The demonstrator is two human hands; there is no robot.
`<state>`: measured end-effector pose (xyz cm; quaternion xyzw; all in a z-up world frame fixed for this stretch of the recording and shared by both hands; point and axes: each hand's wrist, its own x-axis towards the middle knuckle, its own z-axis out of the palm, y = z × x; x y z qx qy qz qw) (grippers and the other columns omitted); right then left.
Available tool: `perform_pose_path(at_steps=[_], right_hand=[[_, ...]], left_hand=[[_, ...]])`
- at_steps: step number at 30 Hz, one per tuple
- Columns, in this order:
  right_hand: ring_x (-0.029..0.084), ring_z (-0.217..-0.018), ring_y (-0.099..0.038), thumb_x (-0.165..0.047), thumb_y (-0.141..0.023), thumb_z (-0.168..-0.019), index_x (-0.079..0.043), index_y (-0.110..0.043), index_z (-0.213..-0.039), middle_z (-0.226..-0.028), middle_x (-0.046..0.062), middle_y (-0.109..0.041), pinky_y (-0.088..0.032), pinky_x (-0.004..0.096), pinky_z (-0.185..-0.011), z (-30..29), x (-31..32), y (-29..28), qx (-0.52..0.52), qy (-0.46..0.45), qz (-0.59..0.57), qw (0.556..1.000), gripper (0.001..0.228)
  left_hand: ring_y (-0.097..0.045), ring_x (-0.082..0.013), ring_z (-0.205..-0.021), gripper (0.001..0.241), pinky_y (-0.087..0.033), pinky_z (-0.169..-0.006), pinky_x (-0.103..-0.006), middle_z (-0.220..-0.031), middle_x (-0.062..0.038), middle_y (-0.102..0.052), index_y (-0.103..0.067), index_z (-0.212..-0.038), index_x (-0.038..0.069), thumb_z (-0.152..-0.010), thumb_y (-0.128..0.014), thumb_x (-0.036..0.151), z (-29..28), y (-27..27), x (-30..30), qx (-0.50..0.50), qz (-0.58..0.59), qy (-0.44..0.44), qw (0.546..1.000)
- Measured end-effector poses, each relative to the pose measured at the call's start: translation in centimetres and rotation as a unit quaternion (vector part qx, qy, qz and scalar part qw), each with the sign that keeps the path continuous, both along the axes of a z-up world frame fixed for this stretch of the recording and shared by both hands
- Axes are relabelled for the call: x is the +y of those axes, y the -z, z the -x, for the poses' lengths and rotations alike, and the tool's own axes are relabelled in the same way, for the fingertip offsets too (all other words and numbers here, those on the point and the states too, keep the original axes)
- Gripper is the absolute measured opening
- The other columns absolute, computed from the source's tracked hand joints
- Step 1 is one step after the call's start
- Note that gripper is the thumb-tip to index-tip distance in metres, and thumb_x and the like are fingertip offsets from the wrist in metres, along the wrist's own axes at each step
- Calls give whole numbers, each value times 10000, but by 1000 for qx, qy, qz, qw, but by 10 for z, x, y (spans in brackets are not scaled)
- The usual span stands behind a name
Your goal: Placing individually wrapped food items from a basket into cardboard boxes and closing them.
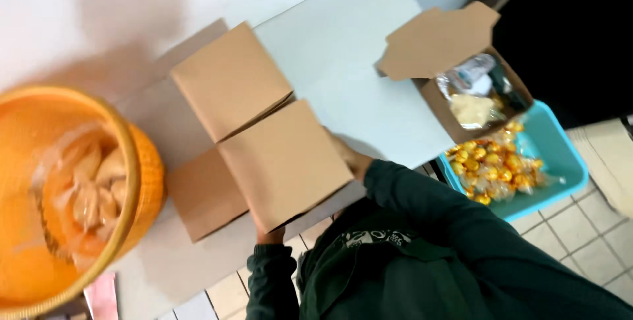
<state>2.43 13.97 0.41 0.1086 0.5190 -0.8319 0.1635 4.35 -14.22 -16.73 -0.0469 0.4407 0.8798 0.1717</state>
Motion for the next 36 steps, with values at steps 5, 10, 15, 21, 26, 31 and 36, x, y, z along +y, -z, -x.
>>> perform_pose_path(at_steps=[5, 10, 15, 21, 26, 31, 36], right_hand=[[197, -1370, -500, -536, -393, -1075, -89, -460, -1552, -1542, 69, -530, -395, 332, -1121, 18, 0, 33, 26, 32, 6, 999, 658], [262, -960, -647, -206, -704, -893, -79, -683, -1201, -1114, 95, -697, -544, 410, -833, -44, 71, 36, 119, 248, -505, 818, 334], [362, -954, -647, -194, -752, -808, -41, -690, -1099, -1019, 157, -687, -506, 486, -808, -124, 200, -14, 109, 231, -747, 614, 335], [324, -864, -682, -152, -685, -847, -98, -713, -903, -912, 104, -704, -518, 497, -772, -152, 246, 7, 88, 111, -784, 604, 82], [362, -850, -666, -100, -663, -852, -82, -697, -861, -846, 130, -676, -519, 501, -776, -113, 213, 22, 192, 115, -716, 661, 40], [390, -825, -652, -139, -702, -864, -25, -751, -988, -847, 176, -689, -494, 519, -760, -93, 176, -4, 294, 15, -645, 705, 176], [359, -1087, -648, -58, -675, -848, -57, -674, -1191, -1174, 143, -706, -502, 476, -914, -84, 223, -18, 322, 117, -681, 647, 343]], left_hand=[[-560, -237, -1213, 525, -498, -1002, -423, -1366, -115, -571, -458, -1494, 1, -1138, -510, 383, -23, -65, 10, 120, 90, -83, 985], [-469, -95, -1384, 762, -353, -1031, -371, -1573, -24, -520, -426, -1580, 127, -1016, -352, 635, -86, -73, 19, -184, 73, -101, 975], [-630, -270, -1032, 576, -450, -861, -408, -1242, -131, -695, -652, -1312, 61, -1001, -463, 507, -101, -35, 34, -281, 370, 58, 883], [-690, -179, -778, 465, -562, -707, -308, -920, -87, -756, -753, -1043, 9, -984, -544, 420, -62, -64, 139, 0, 445, 266, 855], [-698, -185, -835, 434, -555, -769, -312, -988, -103, -750, -725, -1130, -4, -994, -566, 376, -27, -108, 239, 84, 381, 283, 876], [-674, -258, -1033, 461, -542, -895, -380, -1248, -157, -650, -601, -1327, 5, -971, -610, 299, -11, -115, 299, 194, 446, 190, 853], [-525, -357, -1235, 474, -430, -1044, -481, -1322, -202, -568, -546, -1383, -23, -949, -583, 164, -6, -165, 322, 392, 544, 39, 741]])
